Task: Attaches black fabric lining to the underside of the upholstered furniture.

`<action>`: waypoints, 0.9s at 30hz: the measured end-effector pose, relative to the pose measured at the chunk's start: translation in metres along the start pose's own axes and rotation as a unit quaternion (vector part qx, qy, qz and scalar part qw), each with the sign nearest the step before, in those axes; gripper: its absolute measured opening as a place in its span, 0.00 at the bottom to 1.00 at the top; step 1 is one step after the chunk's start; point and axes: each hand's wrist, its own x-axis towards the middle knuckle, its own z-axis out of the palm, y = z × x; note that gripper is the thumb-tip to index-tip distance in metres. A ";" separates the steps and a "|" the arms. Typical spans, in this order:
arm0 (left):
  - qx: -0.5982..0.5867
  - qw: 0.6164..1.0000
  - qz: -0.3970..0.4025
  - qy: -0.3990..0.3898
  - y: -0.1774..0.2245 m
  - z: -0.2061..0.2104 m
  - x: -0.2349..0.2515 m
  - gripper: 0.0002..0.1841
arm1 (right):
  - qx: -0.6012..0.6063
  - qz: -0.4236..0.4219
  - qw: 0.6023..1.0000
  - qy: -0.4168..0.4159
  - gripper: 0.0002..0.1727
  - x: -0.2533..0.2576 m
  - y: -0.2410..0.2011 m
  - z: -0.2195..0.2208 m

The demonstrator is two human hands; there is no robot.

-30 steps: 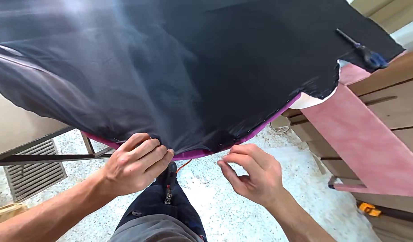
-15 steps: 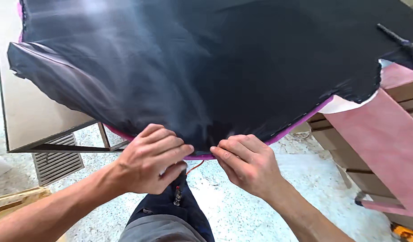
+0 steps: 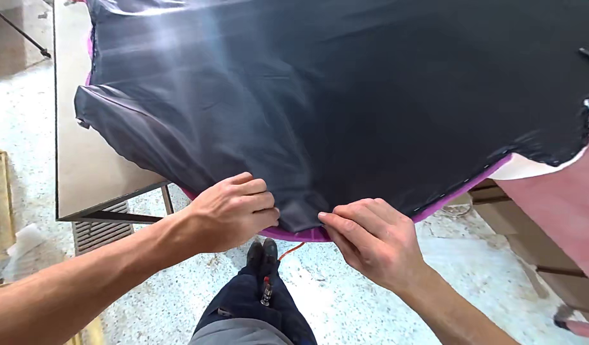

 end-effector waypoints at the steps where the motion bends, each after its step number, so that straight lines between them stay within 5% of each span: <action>1: 0.027 0.998 0.002 0.059 0.003 0.001 -0.001 0.09 | -0.002 -0.001 1.000 0.016 0.10 -0.002 -0.001 -0.001; 4: 0.073 0.986 0.013 0.151 0.010 0.010 -0.008 0.06 | -0.013 -0.005 1.000 0.020 0.10 -0.010 -0.005 0.000; 9: 0.009 0.997 -0.026 0.071 0.023 0.021 -0.024 0.07 | -0.015 -0.016 0.999 -0.032 0.12 -0.022 -0.009 0.001; 13: 0.017 0.992 -0.091 0.083 0.038 0.019 -0.009 0.10 | -0.016 -0.010 0.999 -0.034 0.12 -0.021 -0.010 0.000; 27: 0.067 0.992 0.055 0.089 0.031 0.036 -0.001 0.12 | -0.038 -0.011 0.999 0.006 0.10 -0.020 -0.012 0.004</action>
